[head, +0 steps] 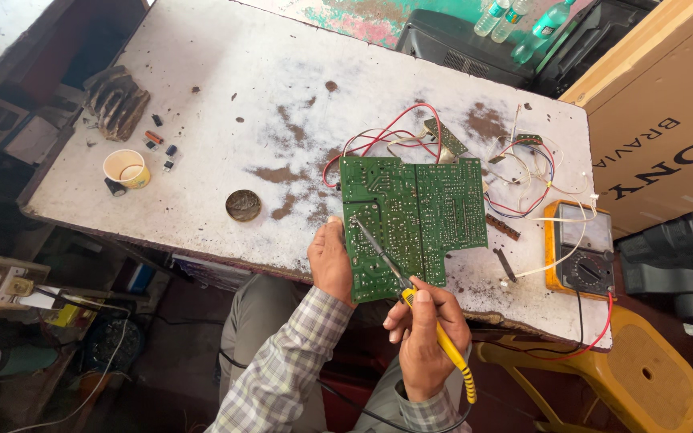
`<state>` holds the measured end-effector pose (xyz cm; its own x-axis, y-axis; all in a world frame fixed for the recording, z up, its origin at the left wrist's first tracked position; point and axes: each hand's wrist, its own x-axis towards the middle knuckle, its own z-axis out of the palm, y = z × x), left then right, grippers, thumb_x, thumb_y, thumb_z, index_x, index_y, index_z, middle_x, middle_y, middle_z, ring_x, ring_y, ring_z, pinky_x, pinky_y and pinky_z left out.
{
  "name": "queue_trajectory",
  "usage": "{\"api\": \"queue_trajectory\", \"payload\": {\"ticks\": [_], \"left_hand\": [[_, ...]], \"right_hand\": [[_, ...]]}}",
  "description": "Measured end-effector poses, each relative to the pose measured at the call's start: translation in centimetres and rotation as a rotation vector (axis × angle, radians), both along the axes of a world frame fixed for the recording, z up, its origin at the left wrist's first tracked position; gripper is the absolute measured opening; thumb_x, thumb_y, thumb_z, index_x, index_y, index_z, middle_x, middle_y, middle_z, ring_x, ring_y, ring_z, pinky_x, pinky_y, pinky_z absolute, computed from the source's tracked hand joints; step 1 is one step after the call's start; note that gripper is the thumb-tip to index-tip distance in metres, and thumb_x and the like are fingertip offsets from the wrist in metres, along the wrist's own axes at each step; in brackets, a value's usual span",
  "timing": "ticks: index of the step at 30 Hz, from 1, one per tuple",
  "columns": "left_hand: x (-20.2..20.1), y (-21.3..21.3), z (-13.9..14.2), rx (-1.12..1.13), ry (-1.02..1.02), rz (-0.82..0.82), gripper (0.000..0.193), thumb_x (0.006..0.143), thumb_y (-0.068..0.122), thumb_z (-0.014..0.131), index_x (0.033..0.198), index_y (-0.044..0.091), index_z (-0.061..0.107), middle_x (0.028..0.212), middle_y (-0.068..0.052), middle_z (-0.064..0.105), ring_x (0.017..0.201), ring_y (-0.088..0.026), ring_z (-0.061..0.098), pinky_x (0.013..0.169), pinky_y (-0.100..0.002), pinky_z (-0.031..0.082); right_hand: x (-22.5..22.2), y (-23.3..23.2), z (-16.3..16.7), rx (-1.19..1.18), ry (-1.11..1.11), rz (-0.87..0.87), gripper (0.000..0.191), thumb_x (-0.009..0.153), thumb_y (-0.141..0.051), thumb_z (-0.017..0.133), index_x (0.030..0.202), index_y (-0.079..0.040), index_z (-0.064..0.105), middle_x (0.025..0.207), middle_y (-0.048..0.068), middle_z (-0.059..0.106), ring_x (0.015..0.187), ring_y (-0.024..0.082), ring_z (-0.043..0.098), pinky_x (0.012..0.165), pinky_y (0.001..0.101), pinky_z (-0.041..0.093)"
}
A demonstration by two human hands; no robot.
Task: The person holds a green circuit board and uses a soldering iron to apply heat to various solder points on the board. The person repeatedly moves the iron across different areas of the board, occasionally adjusting the board's position.
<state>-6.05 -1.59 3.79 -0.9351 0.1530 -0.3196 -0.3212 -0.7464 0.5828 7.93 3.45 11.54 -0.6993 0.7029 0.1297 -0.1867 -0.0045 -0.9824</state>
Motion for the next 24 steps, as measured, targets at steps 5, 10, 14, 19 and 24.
{"api": "queue_trajectory", "payload": {"ticks": [5,10,14,19,24], "left_hand": [[0.01,0.14,-0.38,-0.002,0.011,0.012,0.03,0.108,0.025,0.051,0.09,0.005,0.064,0.076,0.001,0.063,0.064,-0.007,0.055,0.057,-0.025,0.048],[-0.04,0.15,-0.54,-0.027,0.011,0.018,0.03,0.108,0.025,0.051,0.088,0.005,0.063,0.075,0.002,0.06,0.063,-0.006,0.053,0.055,-0.025,0.046],[-0.05,0.19,-0.58,-0.016,0.028,0.023,0.03,0.109,0.025,0.051,0.09,0.005,0.063,0.076,0.002,0.061,0.064,-0.006,0.053,0.056,-0.025,0.046],[0.01,0.19,-0.62,0.005,0.038,0.017,0.03,0.109,0.025,0.05,0.093,0.004,0.065,0.079,0.0,0.064,0.066,-0.007,0.056,0.058,-0.025,0.049],[0.09,0.18,-0.6,-0.004,0.053,0.014,0.03,0.109,0.025,0.05,0.094,0.004,0.065,0.08,0.0,0.065,0.067,-0.007,0.057,0.058,-0.025,0.049]], "right_hand": [[-0.02,0.03,-0.09,-0.051,-0.008,-0.008,0.027,0.105,-0.018,0.054,0.112,0.004,0.067,0.067,0.011,0.066,0.052,0.013,0.06,0.043,0.0236,0.045],[0.0,0.16,-0.09,-0.038,-0.013,-0.009,0.027,0.105,-0.018,0.054,0.112,0.004,0.067,0.067,0.011,0.066,0.052,0.013,0.061,0.042,0.0237,0.045],[0.2,0.17,-0.08,-0.038,-0.022,-0.015,0.026,0.104,-0.018,0.054,0.112,0.004,0.067,0.067,0.011,0.066,0.051,0.013,0.06,0.042,0.0237,0.046],[0.34,0.09,-0.05,-0.012,-0.011,-0.009,0.026,0.104,-0.017,0.054,0.113,0.005,0.067,0.067,0.011,0.066,0.052,0.013,0.06,0.043,0.0236,0.046],[0.51,-0.02,-0.02,-0.015,-0.018,0.0,0.025,0.104,-0.015,0.054,0.113,0.005,0.066,0.067,0.011,0.066,0.052,0.013,0.06,0.043,0.0236,0.047]]}}
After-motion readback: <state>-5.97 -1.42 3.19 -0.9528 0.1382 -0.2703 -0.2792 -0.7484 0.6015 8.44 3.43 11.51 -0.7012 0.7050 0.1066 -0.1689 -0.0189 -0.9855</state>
